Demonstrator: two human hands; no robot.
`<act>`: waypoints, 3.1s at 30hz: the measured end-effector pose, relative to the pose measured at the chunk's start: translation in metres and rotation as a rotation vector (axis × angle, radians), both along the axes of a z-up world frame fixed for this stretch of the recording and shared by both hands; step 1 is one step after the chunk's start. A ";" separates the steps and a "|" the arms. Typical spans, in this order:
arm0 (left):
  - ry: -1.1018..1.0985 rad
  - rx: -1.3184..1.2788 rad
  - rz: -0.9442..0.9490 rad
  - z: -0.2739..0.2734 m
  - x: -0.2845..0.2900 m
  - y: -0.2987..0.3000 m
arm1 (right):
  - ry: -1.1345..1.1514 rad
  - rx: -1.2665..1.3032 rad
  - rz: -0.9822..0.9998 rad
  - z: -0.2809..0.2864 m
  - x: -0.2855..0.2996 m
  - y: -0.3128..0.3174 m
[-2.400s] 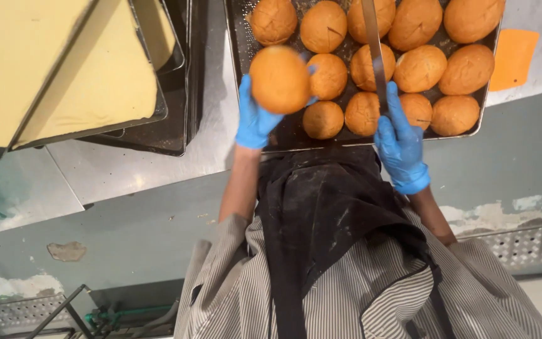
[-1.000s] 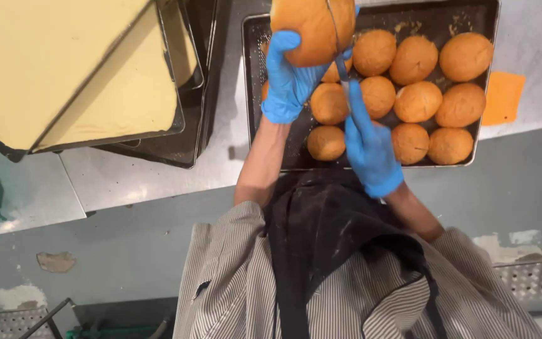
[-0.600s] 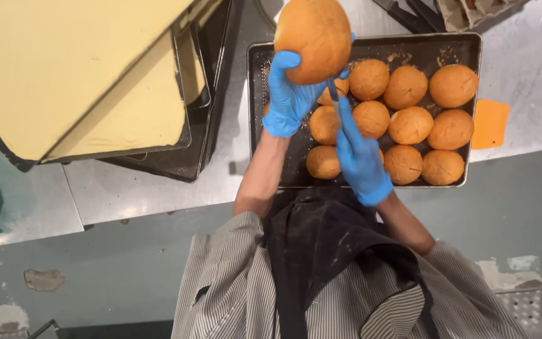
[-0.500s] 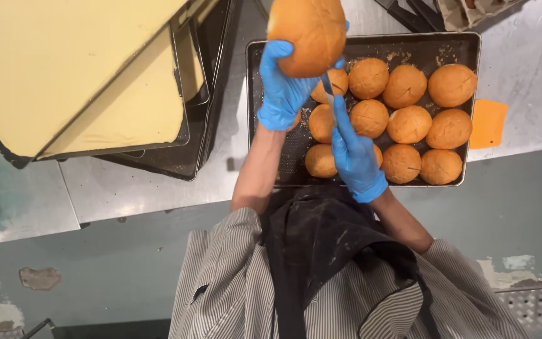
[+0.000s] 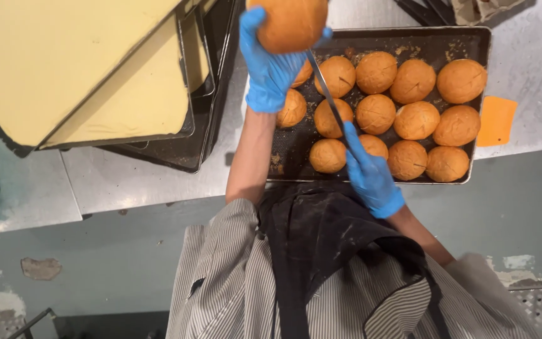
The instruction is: The recorder is using a serrated bread knife to slice baked buns crosswise on a baking tray.
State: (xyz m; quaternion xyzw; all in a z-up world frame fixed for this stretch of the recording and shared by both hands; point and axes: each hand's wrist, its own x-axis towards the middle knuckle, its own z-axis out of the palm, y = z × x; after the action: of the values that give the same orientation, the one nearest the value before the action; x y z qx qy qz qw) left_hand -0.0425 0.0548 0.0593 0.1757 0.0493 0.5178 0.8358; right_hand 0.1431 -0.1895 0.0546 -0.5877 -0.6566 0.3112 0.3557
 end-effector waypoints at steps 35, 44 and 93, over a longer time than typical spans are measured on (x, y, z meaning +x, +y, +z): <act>-0.276 -0.193 -0.217 0.017 0.047 -0.039 | 0.310 0.053 -0.228 0.031 -0.022 0.040; -0.115 -0.269 -0.035 -0.008 0.043 -0.037 | 0.164 -0.021 -0.188 0.053 -0.021 0.037; 0.127 -0.146 0.020 0.037 0.011 -0.017 | -0.077 0.019 -0.137 0.047 -0.028 0.047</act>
State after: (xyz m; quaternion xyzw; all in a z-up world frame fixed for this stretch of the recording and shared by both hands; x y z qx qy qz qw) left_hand -0.0314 0.0381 0.0964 0.1464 0.1417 0.5091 0.8362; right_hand 0.1149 -0.1421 0.1012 -0.6396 -0.6310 0.2569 0.3561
